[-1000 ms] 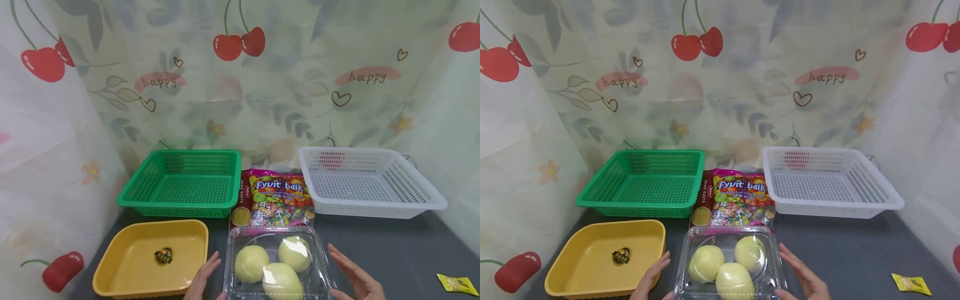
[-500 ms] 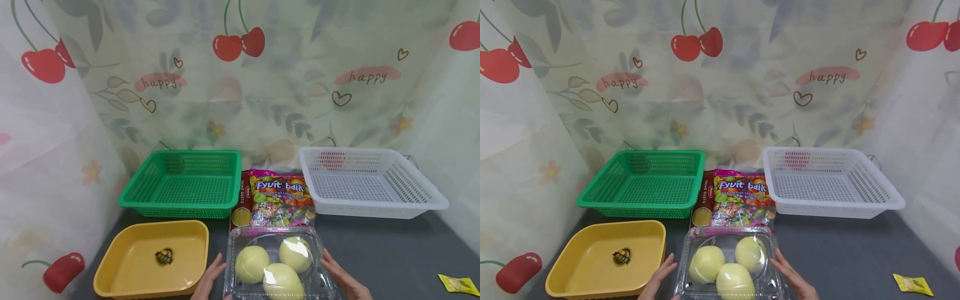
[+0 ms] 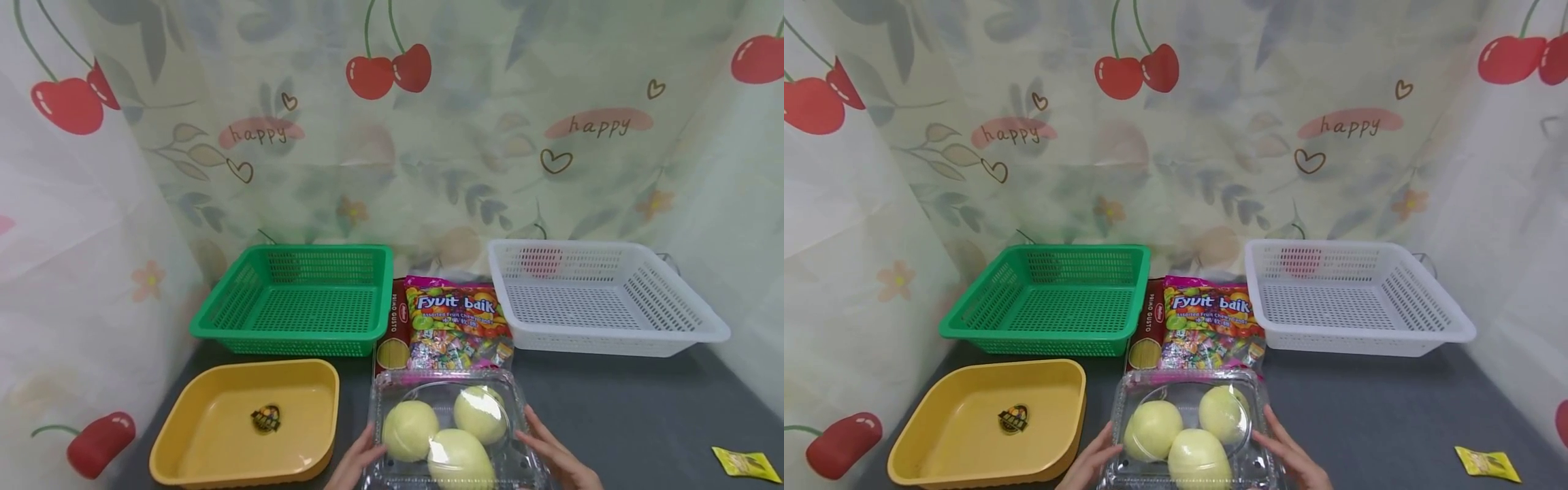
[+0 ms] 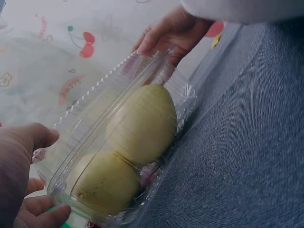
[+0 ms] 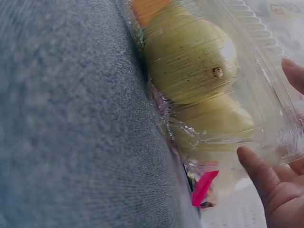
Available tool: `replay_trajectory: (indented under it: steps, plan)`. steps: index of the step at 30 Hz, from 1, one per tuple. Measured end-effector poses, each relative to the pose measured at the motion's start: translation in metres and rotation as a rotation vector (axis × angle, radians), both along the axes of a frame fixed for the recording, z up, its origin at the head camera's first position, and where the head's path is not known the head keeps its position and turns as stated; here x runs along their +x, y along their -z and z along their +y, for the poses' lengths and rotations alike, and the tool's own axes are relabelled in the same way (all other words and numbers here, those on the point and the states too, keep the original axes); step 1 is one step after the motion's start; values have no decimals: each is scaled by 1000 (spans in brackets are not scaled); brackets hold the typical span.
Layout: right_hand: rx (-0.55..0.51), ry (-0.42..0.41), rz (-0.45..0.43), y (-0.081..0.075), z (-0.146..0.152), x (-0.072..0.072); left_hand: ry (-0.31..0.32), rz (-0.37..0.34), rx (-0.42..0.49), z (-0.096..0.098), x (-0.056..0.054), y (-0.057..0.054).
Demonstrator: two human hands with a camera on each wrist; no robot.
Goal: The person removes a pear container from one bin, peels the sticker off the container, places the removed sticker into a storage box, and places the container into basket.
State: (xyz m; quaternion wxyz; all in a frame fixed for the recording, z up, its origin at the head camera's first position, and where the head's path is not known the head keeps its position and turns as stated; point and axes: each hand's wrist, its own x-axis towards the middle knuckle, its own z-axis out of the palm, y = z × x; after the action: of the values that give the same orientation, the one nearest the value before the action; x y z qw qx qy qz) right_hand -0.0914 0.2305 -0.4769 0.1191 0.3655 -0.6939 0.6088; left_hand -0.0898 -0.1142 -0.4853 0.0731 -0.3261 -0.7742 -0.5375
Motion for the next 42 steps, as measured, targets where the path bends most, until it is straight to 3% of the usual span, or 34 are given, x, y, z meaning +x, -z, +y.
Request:
replay_trajectory:
  steps: [2, 4, 7, 12, 14, 19, 20, 22, 25, 28, 30, 31, 35, 37, 39, 42]
  plan:
    - [-20, -31, -16, 1, 1, 0, 127, -81, 17, -5, -8, 8]
    - [-19, -24, -36, 2, 1, 0, 157, -150, 50, -7, -10, 13]
    - [18, -4, -57, 2, 3, 0, 176, -177, 97, -5, -10, 16]
    - [35, 5, -62, 2, 3, 0, 166, -309, 156, -2, -7, 13]
    - [20, 0, -62, 2, 2, 0, 142, -327, 145, -2, -7, 13]
    - [-24, -40, -35, 2, 0, 0, 82, -141, 91, 0, -11, 17]
    - [-21, -45, -32, 3, 0, -1, 54, -149, 76, 1, -9, 16]
    - [-22, -90, -11, 4, 1, -3, -14, -233, 39, 3, -4, 11]
    - [13, -210, 84, 6, 6, -13, -154, -313, -74, 8, 9, -2]
    - [51, -311, 262, 7, 8, -25, -253, -264, -169, 13, 19, -14]
    - [61, -280, 331, 6, 6, -26, -288, -231, -191, 16, 23, -20]
    - [52, -212, 342, 6, 4, -22, -297, -224, -196, 17, 24, -22]
    - [-20, 54, 170, 0, -8, 1, -368, -150, -196, 22, 26, -23]
    - [-62, 107, 103, -1, -13, 7, -412, -87, -194, 24, 26, -20]
    - [-119, 82, 91, 0, -15, 7, -448, -53, -202, 27, 26, -19]
    - [-181, 21, 104, 3, -16, 4, -442, -98, -230, 28, 27, -22]
